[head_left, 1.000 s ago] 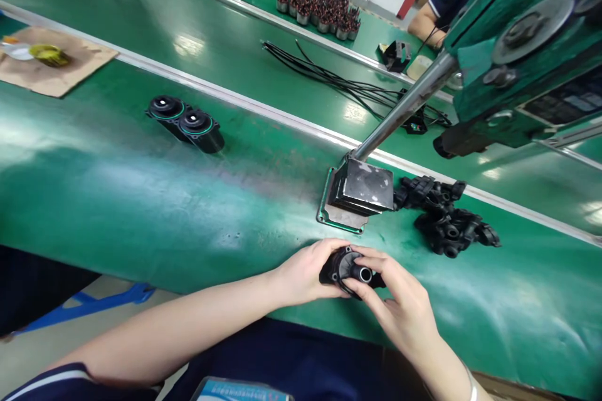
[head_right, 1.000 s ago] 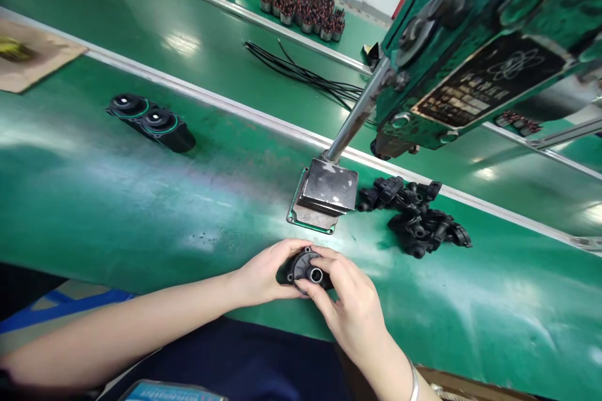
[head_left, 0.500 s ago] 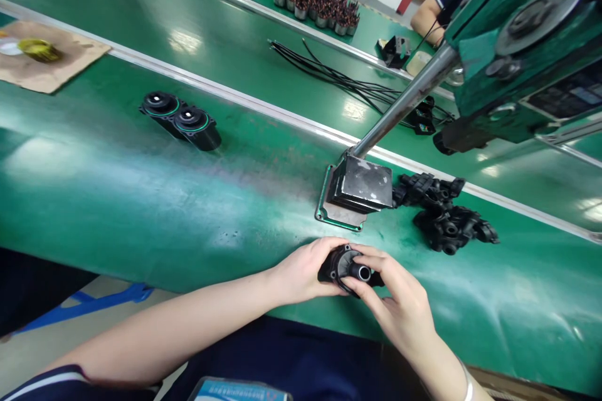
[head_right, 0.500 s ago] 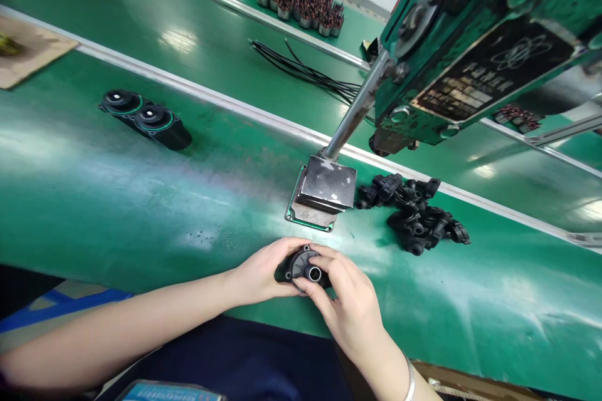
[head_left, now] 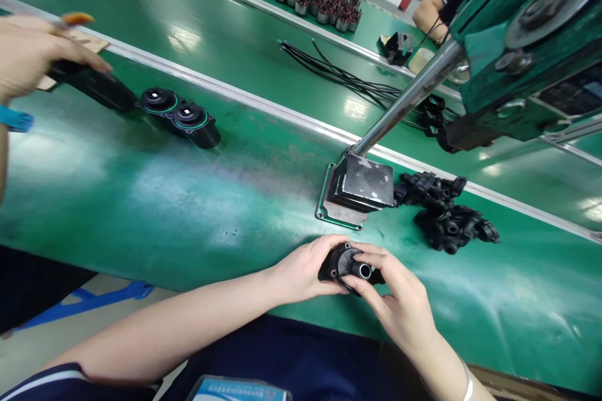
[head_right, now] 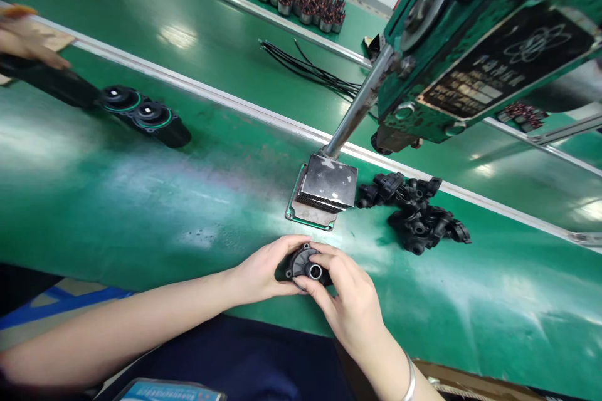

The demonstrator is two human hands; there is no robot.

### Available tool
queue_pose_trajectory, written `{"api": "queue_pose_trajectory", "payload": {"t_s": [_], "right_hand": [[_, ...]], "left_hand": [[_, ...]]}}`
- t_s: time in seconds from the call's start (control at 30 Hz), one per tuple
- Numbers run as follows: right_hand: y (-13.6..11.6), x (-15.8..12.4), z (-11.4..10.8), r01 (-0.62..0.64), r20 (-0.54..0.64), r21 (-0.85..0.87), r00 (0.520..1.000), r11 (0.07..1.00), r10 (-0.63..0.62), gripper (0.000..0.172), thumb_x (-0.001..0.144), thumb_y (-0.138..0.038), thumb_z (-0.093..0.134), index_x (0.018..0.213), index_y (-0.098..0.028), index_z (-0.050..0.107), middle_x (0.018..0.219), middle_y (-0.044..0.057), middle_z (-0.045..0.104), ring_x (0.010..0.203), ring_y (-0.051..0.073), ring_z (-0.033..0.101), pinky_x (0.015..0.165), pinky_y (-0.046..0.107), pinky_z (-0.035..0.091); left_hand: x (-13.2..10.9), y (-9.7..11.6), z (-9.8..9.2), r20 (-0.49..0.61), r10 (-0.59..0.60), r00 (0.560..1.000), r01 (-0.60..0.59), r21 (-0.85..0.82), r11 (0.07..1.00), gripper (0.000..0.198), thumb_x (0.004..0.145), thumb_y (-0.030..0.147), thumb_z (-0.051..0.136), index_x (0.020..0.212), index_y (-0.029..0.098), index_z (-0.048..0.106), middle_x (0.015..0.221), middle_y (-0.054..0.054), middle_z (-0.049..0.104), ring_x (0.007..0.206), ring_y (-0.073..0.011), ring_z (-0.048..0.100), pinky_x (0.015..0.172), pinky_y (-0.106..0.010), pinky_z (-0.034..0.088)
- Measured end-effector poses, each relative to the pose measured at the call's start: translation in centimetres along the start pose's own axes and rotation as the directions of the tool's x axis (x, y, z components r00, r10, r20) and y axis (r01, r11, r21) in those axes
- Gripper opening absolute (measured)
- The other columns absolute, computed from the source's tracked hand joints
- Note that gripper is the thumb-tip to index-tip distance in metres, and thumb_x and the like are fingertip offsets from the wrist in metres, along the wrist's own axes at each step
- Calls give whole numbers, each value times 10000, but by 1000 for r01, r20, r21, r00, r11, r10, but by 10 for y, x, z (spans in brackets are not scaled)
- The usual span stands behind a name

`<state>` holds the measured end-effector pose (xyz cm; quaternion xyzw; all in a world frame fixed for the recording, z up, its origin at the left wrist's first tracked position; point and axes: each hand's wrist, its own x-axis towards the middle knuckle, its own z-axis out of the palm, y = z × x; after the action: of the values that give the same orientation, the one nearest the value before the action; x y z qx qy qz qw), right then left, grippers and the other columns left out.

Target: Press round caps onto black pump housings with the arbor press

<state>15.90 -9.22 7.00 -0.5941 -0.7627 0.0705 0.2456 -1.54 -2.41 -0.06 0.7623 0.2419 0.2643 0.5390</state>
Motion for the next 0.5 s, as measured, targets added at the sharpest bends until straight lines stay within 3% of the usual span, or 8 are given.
{"api": "queue_pose_trajectory", "payload": {"t_s": [0.07, 0.17, 0.33, 0.43, 0.5], "right_hand": [[-1, -1, 0, -41, 0, 10, 999, 999, 41, 317, 790, -334, 629, 1016, -154, 497, 1095, 12, 599, 1035, -5, 597, 878, 84, 522], [-3, -4, 3, -104, -1, 64, 995, 992, 105, 338, 795, -366, 618, 972, -144, 435, 1088, 8, 603, 1028, -21, 602, 849, 54, 516], [-1, -9, 7, -155, 35, 128, 988, 980, 152, 321, 820, -404, 577, 934, -136, 443, 1085, 12, 605, 983, -21, 611, 809, 52, 513], [6, 2, -23, -141, 200, 150, 974, 979, 110, 474, 784, -524, 576, 1084, -168, 490, 1186, 28, 566, 1091, 20, 591, 899, 105, 535], [11, 16, -65, -73, 136, 165, 989, 984, 51, 520, 777, -559, 565, 1143, -195, 503, 1247, 35, 530, 1192, 51, 548, 984, 156, 533]], "left_hand": [[0, 0, -1, 23, 72, 997, -72, 10, 997, 754, 784, 389, 715, 1404, 256, 307, 1371, -130, 514, 1256, -276, 528, 1060, -431, 448], [0, -4, 1, 71, 187, 980, -192, 64, 979, 597, 839, 345, 659, 1362, 292, 375, 1360, -117, 499, 1272, -263, 508, 1052, -410, 455], [-2, -7, 10, 49, 221, 974, -227, 178, 958, 576, 799, 313, 699, 1310, 279, 434, 1273, -109, 559, 1155, -249, 589, 958, -376, 519], [4, 14, -3, -13, 281, 959, -269, 251, 930, 592, 733, 302, 754, 1259, 271, 483, 1157, -87, 617, 1006, -220, 653, 857, -331, 558], [16, 39, -23, -60, 345, 936, -317, 275, 908, 620, 702, 281, 775, 1252, 278, 489, 1132, -69, 634, 994, -206, 656, 860, -311, 551]]}}
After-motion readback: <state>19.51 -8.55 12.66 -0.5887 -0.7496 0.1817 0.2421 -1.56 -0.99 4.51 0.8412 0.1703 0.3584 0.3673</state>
